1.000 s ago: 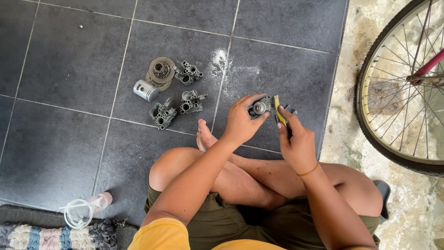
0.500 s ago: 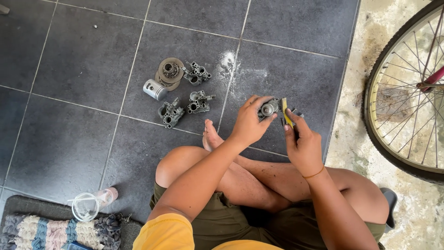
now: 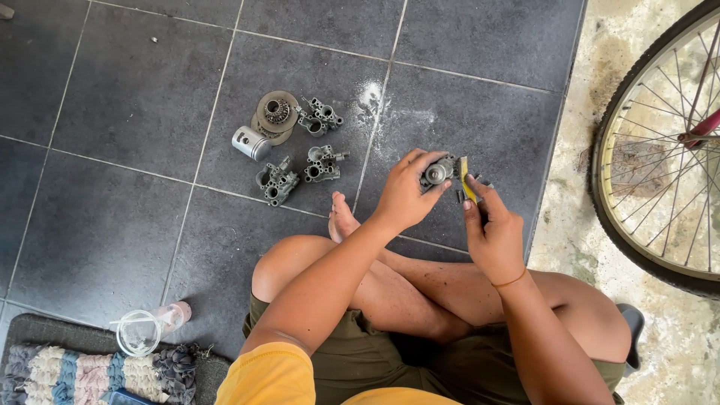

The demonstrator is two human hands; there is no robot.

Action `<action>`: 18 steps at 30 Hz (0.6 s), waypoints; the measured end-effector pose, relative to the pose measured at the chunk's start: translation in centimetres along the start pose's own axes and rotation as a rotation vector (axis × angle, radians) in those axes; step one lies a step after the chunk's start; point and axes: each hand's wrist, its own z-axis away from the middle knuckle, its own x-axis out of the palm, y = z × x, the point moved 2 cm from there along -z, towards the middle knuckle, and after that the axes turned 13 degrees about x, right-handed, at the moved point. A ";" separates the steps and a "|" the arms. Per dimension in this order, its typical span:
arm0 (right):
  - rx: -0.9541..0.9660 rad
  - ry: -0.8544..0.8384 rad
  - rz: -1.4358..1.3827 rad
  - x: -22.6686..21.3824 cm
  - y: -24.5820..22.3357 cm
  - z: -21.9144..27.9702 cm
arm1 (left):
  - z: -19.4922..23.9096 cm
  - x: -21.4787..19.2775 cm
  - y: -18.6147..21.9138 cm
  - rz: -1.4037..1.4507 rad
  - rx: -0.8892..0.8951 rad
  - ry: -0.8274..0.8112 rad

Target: The person sits on the floor and scrubs a small metal engine part with a yellow brush. Other disassembled engine components are scattered on the tiled floor nearby.

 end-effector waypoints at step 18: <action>0.038 0.045 0.003 0.3 0.2 -0.3 | 0.6 0.9 0.5 0.014 -0.010 0.016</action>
